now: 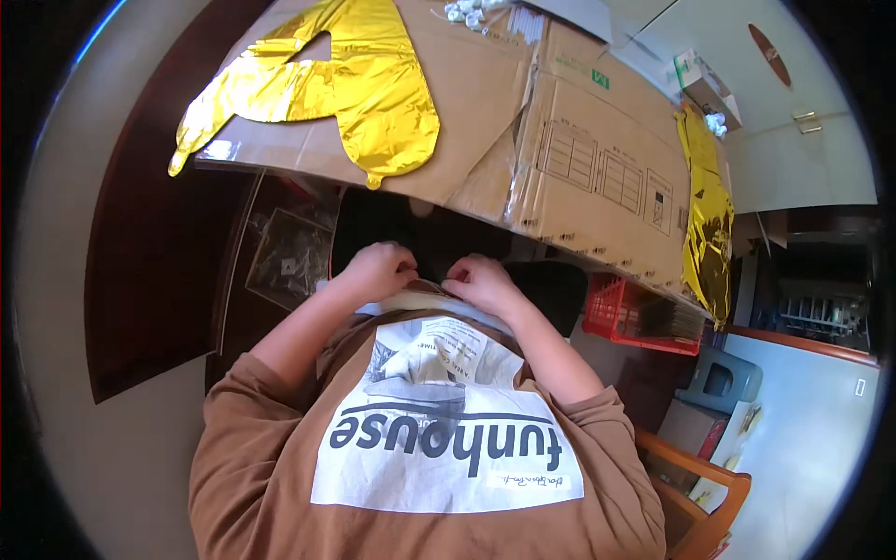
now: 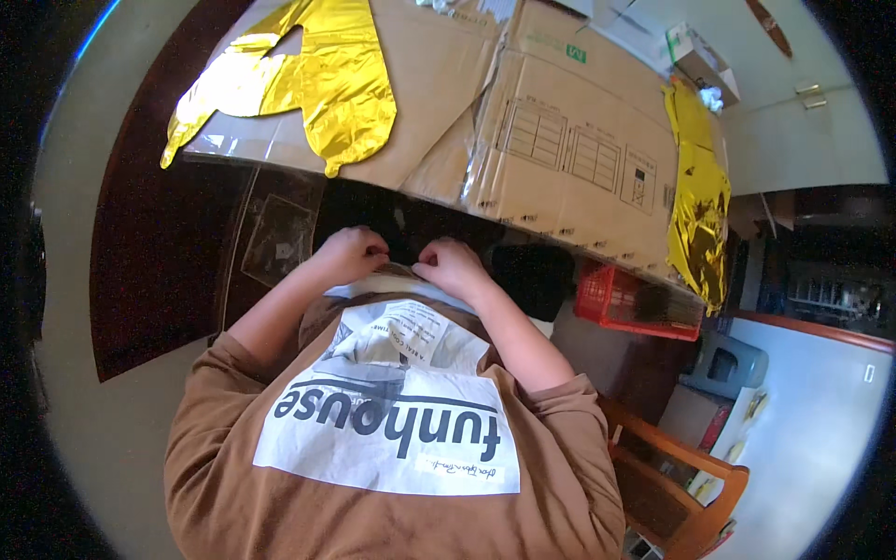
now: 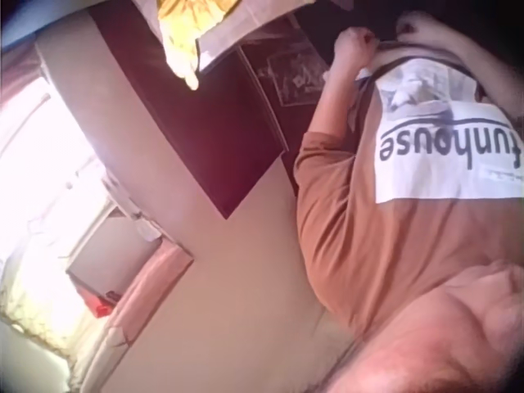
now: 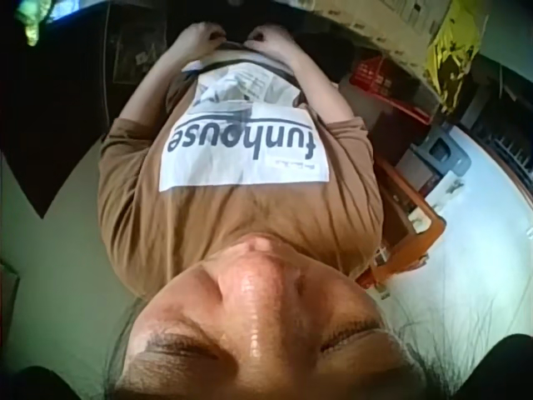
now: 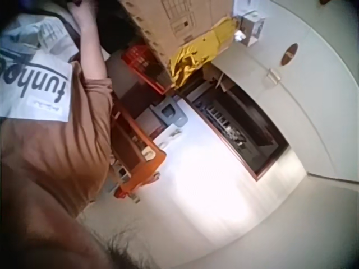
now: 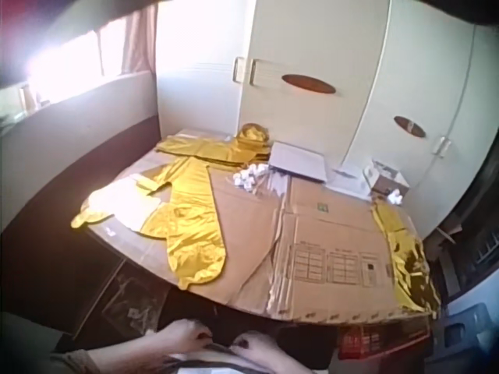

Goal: Threading small white foam-like pieces onto a thin white string.

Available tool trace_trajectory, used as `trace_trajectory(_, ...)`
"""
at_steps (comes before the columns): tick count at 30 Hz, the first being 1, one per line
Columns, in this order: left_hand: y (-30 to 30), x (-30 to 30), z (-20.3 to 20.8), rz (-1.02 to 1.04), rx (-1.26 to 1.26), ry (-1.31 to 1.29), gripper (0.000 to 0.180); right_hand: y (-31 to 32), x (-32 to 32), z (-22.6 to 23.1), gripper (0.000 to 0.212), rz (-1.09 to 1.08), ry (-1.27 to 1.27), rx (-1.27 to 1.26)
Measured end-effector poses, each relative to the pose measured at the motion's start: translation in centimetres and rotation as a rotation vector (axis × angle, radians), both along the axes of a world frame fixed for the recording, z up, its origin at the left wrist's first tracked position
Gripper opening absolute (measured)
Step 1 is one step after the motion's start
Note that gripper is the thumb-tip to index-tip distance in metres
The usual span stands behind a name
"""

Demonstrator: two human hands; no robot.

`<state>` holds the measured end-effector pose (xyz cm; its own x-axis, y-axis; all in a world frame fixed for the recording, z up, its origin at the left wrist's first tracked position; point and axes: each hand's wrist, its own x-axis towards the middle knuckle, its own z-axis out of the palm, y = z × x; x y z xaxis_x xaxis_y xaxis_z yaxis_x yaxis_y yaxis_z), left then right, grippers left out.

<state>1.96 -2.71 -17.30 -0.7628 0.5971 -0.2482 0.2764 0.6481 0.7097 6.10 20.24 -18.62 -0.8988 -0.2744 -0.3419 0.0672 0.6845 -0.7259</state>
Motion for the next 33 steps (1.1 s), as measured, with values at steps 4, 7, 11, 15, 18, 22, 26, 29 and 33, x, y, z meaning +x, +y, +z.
trace_trajectory(4,1.1,-0.9,-0.9,-0.066,-0.047,0.009,0.021,0.2,-0.7,-2.9,0.02,0.17,-0.081,0.064)
trace_trajectory(7,1.0,-0.7,-1.2,-0.084,-0.052,-0.007,0.019,0.4,-0.4,-2.4,0.02,0.209,-0.041,0.053)
trace_trajectory(11,1.1,-1.2,-1.2,-0.046,-0.019,-0.021,0.023,1.6,-1.3,-0.9,0.017,0.091,-0.057,-0.069)
trace_trajectory(15,2.4,-1.6,-0.4,-0.105,0.034,-0.011,0.024,2.1,-1.1,-1.4,0.018,0.06,0.082,-0.067)
trace_trajectory(18,3.5,-1.7,1.0,-0.182,0.019,0.006,0.024,1.9,-1.0,-0.7,0.019,-0.077,0.101,-0.112)
trace_trajectory(22,3.5,-1.7,-0.8,-0.298,-0.092,0.017,0.023,2.5,-0.7,0.8,0.019,-0.072,0.006,-0.095)
trace_trajectory(26,3.1,-1.9,-3.1,-0.261,-0.063,0.007,0.017,3.3,0.7,-1.8,0.024,0.003,-0.132,-0.102)
trace_trajectory(29,2.8,-2.2,-1.4,-0.222,-0.001,-0.134,0.02,3.1,0.9,-1.6,0.026,-0.014,-0.164,-0.225)
trace_trajectory(33,2.6,-2.2,-1.3,-0.191,0.031,-0.153,0.019,2.4,1.2,-2.0,0.025,0.001,-0.13,-0.275)
